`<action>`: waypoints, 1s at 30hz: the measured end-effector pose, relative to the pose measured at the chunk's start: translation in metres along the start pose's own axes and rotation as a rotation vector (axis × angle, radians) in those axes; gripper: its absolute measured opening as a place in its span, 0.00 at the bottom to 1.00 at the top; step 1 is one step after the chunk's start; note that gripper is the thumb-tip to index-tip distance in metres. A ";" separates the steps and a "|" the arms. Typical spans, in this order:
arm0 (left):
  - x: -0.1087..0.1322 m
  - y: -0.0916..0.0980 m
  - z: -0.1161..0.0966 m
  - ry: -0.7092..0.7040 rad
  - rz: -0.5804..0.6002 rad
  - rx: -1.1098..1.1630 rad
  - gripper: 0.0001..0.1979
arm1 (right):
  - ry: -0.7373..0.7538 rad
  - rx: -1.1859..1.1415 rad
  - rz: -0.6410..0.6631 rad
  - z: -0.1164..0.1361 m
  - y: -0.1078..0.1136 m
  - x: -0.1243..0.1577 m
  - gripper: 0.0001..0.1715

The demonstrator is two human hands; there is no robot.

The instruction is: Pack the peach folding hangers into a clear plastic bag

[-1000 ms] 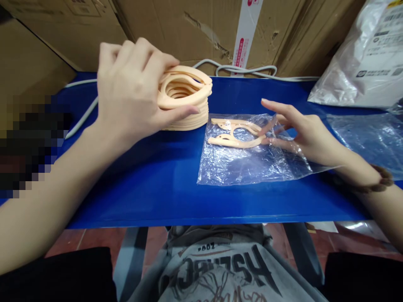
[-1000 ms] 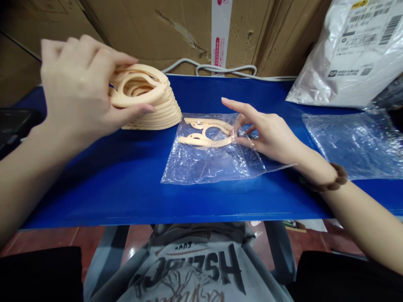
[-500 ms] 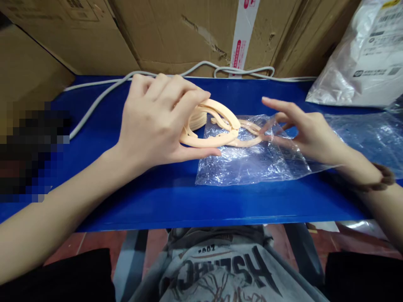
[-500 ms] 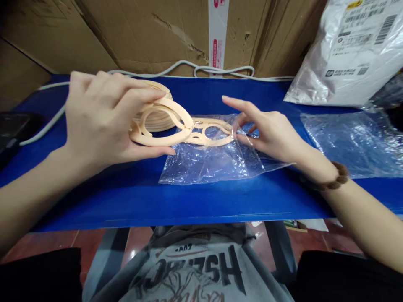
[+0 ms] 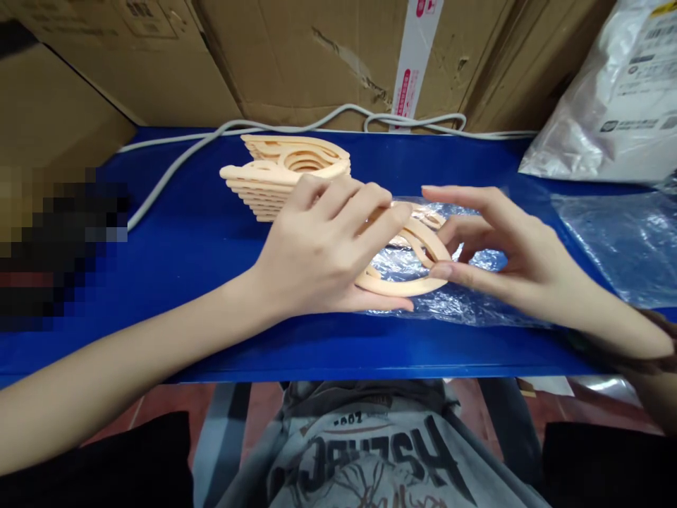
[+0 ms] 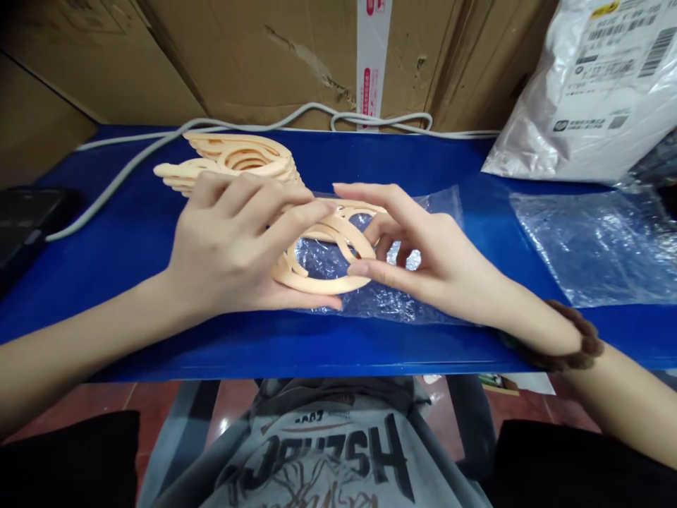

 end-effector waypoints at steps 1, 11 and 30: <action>0.001 -0.001 0.000 0.003 0.008 0.010 0.42 | -0.034 -0.032 0.002 -0.002 0.000 -0.001 0.35; 0.007 -0.012 0.016 0.000 0.049 0.060 0.37 | -0.269 -0.079 -0.051 -0.030 0.024 -0.001 0.20; 0.007 -0.002 -0.002 -0.111 -0.071 -0.019 0.38 | 0.182 0.442 0.073 0.004 0.007 0.003 0.48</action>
Point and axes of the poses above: each hand's wrist, its own x-axis away from the middle knuckle, its own y-axis out of the back of the hand, z = x × y, the point moved 7 cm from there along -x, towards the middle knuckle, and after that the axes turned 1 degree about y, right-handed, at the moved point
